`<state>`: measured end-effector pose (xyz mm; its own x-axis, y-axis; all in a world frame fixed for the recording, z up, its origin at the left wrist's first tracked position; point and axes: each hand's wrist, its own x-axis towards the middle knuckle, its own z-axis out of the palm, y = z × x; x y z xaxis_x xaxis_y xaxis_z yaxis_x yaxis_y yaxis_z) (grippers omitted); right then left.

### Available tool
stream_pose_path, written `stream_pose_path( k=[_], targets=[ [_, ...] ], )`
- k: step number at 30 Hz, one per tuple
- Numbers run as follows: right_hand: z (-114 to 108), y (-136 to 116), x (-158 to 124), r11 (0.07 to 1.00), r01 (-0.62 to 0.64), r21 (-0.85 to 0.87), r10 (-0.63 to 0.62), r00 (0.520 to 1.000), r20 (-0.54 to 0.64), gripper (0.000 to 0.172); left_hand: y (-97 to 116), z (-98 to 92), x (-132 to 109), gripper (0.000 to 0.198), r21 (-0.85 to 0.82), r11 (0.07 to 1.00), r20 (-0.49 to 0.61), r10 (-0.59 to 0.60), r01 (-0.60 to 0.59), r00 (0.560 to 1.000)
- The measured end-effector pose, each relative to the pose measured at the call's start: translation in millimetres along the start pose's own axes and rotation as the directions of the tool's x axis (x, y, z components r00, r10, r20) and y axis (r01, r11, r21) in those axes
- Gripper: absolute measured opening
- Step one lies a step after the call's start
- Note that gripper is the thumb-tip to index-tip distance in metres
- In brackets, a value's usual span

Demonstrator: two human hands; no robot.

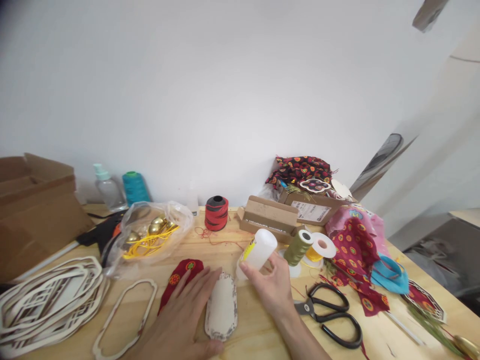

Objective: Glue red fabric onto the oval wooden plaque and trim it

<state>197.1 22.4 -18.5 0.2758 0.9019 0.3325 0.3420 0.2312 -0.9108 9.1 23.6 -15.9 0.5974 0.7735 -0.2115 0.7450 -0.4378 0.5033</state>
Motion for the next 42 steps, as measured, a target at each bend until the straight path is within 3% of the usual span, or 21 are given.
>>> stream_pose_path(
  k=[17,27,42],
  targets=[
    [0.4,2.5,-0.5,1.000,0.004,-0.015,-0.004,1.000,0.005,0.016,1.4,-1.8,-0.2,0.091,-0.009,1.000,0.014,-0.012,0.012,1.000],
    [-1.4,6.1,-2.6,0.981,0.068,-0.182,-0.066,0.998,0.019,0.020,0.8,-1.3,-0.1,0.090,-0.015,1.000,0.005,-0.008,0.008,1.000],
    [-1.3,4.5,-2.9,0.974,0.073,-0.215,-0.074,0.997,0.007,0.019,1.2,-1.7,-0.9,0.089,-0.039,0.999,-0.016,0.012,-0.012,1.000]
  ],
)
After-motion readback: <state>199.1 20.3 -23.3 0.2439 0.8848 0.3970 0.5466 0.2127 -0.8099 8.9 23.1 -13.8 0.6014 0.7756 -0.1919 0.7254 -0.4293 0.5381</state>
